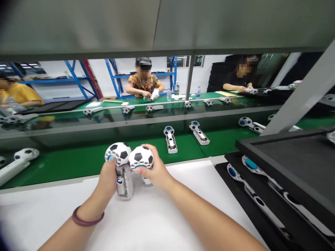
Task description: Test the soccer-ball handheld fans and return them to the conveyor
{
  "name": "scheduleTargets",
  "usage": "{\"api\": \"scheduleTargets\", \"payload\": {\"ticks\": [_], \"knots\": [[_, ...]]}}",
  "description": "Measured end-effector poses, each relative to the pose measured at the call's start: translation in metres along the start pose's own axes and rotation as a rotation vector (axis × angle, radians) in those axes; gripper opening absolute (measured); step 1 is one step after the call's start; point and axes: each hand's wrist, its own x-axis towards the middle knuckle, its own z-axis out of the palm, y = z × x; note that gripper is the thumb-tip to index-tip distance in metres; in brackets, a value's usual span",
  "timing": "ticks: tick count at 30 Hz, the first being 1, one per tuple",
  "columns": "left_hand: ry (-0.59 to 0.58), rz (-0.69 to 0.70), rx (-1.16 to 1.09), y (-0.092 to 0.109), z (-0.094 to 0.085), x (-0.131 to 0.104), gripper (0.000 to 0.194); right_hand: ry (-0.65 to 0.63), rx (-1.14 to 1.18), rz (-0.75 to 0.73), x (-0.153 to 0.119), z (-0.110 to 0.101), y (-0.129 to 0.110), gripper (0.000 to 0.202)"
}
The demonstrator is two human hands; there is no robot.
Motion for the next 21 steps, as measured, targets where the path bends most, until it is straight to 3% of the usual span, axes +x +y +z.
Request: {"api": "scheduleTargets", "payload": {"ticks": [2, 5, 7, 10, 16, 21], "knots": [[-0.020, 0.047, 0.037, -0.007, 0.000, -0.009, 0.059, -0.006, -0.004, 0.039, -0.004, -0.009, 0.005, 0.068], [-0.080, 0.079, 0.014, -0.017, -0.002, -0.025, 0.065, -0.086, -0.033, 0.237, -0.008, -0.019, 0.017, 0.064], [-0.134, -0.035, 0.000, -0.023, -0.003, -0.035, 0.062, -0.075, -0.023, 0.348, -0.010, -0.020, 0.024, 0.056], [-0.232, -0.272, -0.066, -0.027, -0.003, -0.045, 0.053, 0.054, 0.095, 0.440, -0.014, -0.016, 0.030, 0.049], [-0.336, -0.356, -0.309, -0.020, -0.003, -0.046, 0.048, 0.046, 0.319, 0.486, -0.017, -0.015, 0.026, 0.056], [-0.342, -0.403, -0.282, -0.018, -0.005, -0.045, 0.056, 0.065, 0.355, 0.521, -0.015, -0.017, 0.020, 0.056]]}}
